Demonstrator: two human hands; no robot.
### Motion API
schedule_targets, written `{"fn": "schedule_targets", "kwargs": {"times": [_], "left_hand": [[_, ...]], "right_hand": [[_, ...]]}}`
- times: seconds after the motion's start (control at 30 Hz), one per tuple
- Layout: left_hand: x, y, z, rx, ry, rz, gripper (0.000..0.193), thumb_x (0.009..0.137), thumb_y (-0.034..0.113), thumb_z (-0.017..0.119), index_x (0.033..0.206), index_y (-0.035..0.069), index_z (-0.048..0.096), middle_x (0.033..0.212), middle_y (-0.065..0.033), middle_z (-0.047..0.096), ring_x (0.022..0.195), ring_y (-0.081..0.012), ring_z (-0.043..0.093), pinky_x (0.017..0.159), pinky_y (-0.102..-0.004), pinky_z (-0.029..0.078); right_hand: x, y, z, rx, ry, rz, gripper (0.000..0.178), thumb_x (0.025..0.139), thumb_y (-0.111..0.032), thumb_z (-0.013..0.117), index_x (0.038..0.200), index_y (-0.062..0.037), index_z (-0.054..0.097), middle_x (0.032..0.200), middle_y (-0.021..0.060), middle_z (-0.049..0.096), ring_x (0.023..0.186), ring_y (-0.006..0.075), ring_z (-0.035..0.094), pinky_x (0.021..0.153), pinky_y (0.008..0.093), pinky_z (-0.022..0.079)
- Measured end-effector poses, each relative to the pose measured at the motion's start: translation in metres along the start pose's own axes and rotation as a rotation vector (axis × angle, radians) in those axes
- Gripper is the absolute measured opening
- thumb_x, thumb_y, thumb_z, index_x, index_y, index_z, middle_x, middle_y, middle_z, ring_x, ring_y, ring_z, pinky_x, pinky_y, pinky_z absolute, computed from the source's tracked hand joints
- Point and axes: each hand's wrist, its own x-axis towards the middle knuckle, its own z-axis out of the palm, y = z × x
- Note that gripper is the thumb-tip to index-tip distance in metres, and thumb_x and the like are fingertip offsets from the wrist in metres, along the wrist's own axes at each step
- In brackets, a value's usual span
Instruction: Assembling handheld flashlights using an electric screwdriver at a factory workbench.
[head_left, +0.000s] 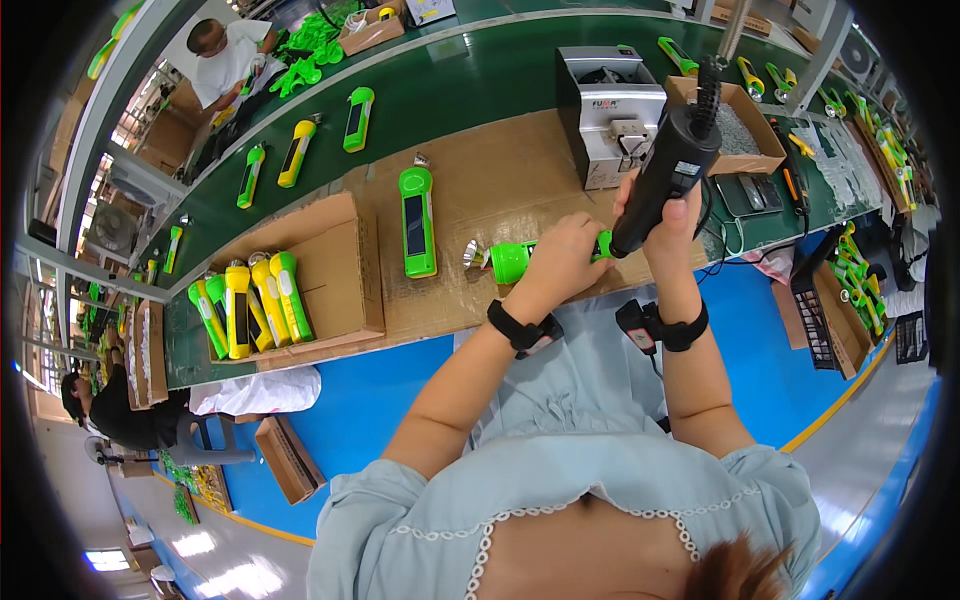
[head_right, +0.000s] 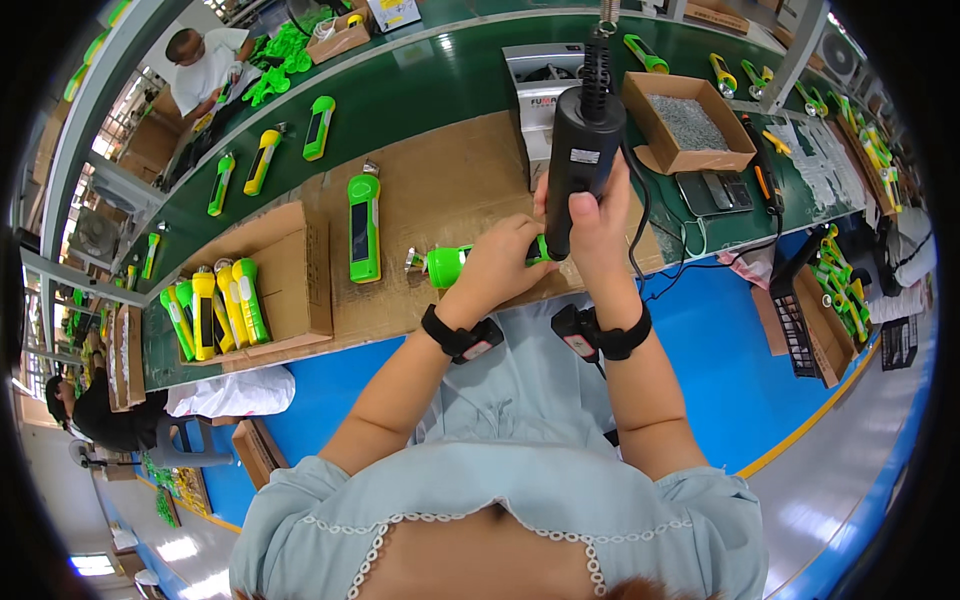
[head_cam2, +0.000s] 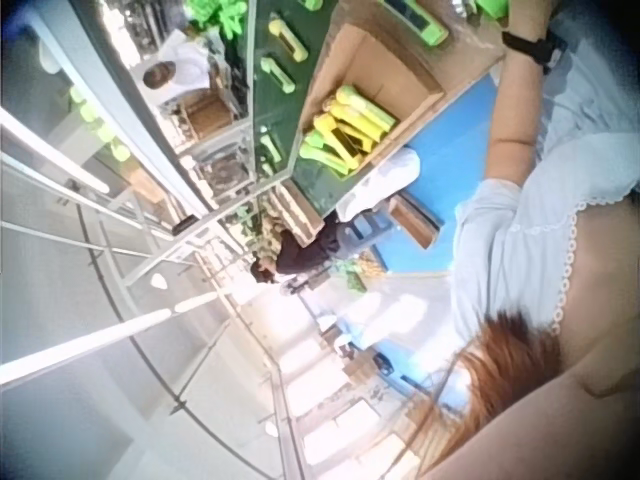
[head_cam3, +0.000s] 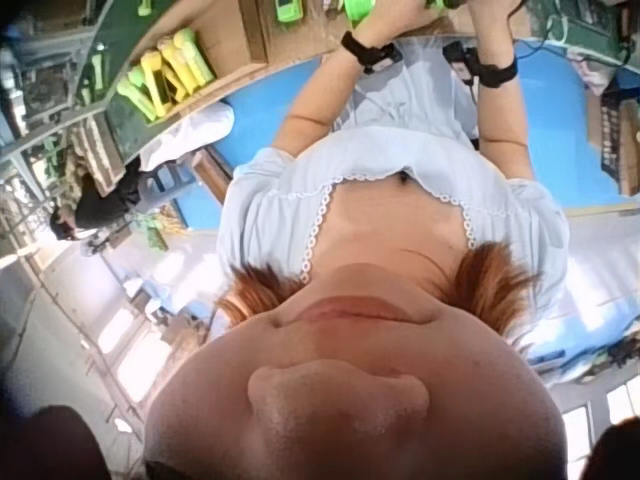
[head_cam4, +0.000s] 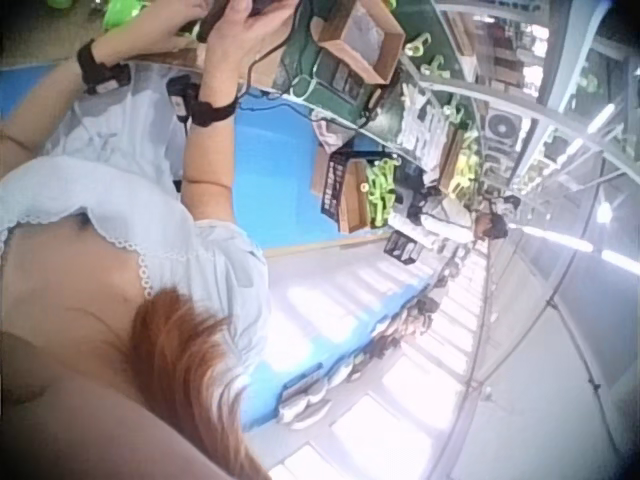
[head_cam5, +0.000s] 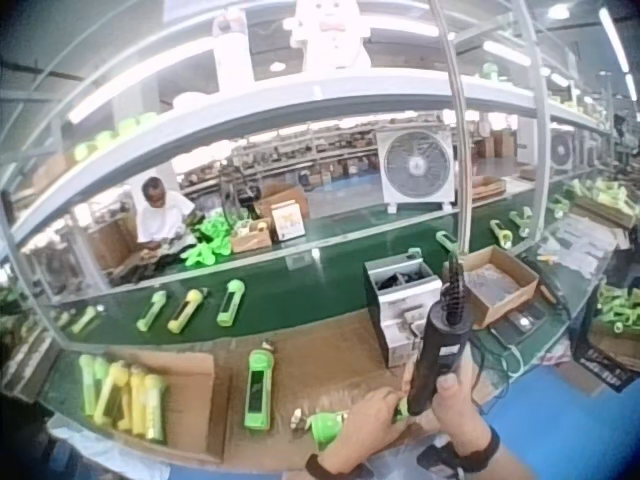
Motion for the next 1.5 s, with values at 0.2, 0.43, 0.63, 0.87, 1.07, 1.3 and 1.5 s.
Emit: {"fn": "schedule_targets", "kwargs": {"times": [0.2, 0.43, 0.63, 0.87, 1.07, 1.3, 1.5], "left_hand": [[-0.002, -0.002, -0.003, 0.011, 0.02, -0.013, 0.044, 0.063, 0.022, 0.078, 0.099, 0.004, 0.061, 0.092, -0.013, 0.056, 0.091, -0.0331, 0.056, 0.077, -0.0417, 0.046], [0.004, 0.002, -0.001, -0.02, -0.018, -0.071, 0.044, 0.062, 0.02, 0.079, 0.099, 0.004, 0.062, 0.09, -0.0125, 0.058, 0.091, -0.0321, 0.057, 0.078, -0.041, 0.046], [0.001, 0.001, -0.003, 0.01, 0.025, -0.095, 0.042, 0.062, 0.021, 0.078, 0.098, 0.004, 0.062, 0.092, -0.0122, 0.059, 0.089, -0.0321, 0.058, 0.076, -0.0404, 0.047], [0.003, -0.002, -0.002, -0.014, 0.012, -0.057, 0.045, 0.062, 0.023, 0.077, 0.101, 0.005, 0.063, 0.101, -0.0128, 0.062, 0.095, -0.0325, 0.059, 0.08, -0.0403, 0.048], [-0.003, -0.006, 0.005, 0.045, 0.05, -0.047, 0.045, 0.06, 0.021, 0.08, 0.099, 0.007, 0.063, 0.091, -0.0108, 0.058, 0.091, -0.0311, 0.058, 0.077, -0.0402, 0.048], [-0.004, -0.005, 0.006, 0.057, 0.055, -0.048, 0.045, 0.058, 0.019, 0.08, 0.098, 0.008, 0.064, 0.089, -0.0114, 0.056, 0.089, -0.0316, 0.057, 0.076, -0.0405, 0.047], [-0.005, -0.005, 0.002, 0.077, 0.075, -0.024, 0.042, 0.058, 0.021, 0.077, 0.095, 0.005, 0.063, 0.089, -0.0129, 0.056, 0.087, -0.0327, 0.056, 0.075, -0.0408, 0.047]], "right_hand": [[0.004, -0.002, 0.007, 0.058, -0.063, 0.063, 0.086, 0.071, -0.057, 0.071, 0.124, 0.0014, 0.038, 0.074, 0.0085, 0.059, 0.061, 0.0129, 0.058, 0.053, 0.0242, 0.047], [0.005, -0.008, 0.009, 0.058, -0.034, 0.056, 0.085, 0.074, -0.051, 0.071, 0.126, 0.0045, 0.034, 0.073, 0.0078, 0.057, 0.062, 0.0127, 0.057, 0.055, 0.0243, 0.046], [0.005, -0.002, 0.01, 0.059, -0.033, 0.043, 0.088, 0.074, -0.055, 0.069, 0.129, 0.0028, 0.031, 0.074, 0.0093, 0.057, 0.061, 0.0134, 0.057, 0.054, 0.025, 0.046], [0.006, 0.002, 0.005, 0.018, -0.007, 0.042, 0.089, 0.063, -0.07, 0.07, 0.112, -0.0025, 0.04, 0.068, 0.0116, 0.057, 0.055, 0.0167, 0.058, 0.049, 0.0261, 0.048], [-0.002, 0.016, -0.011, 0.022, -0.023, 0.063, 0.094, 0.062, -0.077, 0.063, 0.12, -0.0057, 0.044, 0.066, 0.0117, 0.054, 0.055, 0.0203, 0.054, 0.05, 0.0297, 0.045], [-0.014, 0.017, -0.004, -0.003, 0.0, 0.032, 0.099, 0.061, -0.081, 0.06, 0.12, -0.0044, 0.043, 0.067, 0.01, 0.051, 0.056, 0.0188, 0.053, 0.052, 0.0288, 0.044], [-0.007, 0.02, -0.003, -0.033, -0.006, 0.026, 0.098, 0.064, -0.079, 0.059, 0.122, -0.0017, 0.041, 0.072, 0.0098, 0.051, 0.057, 0.0182, 0.052, 0.053, 0.0294, 0.044]]}}
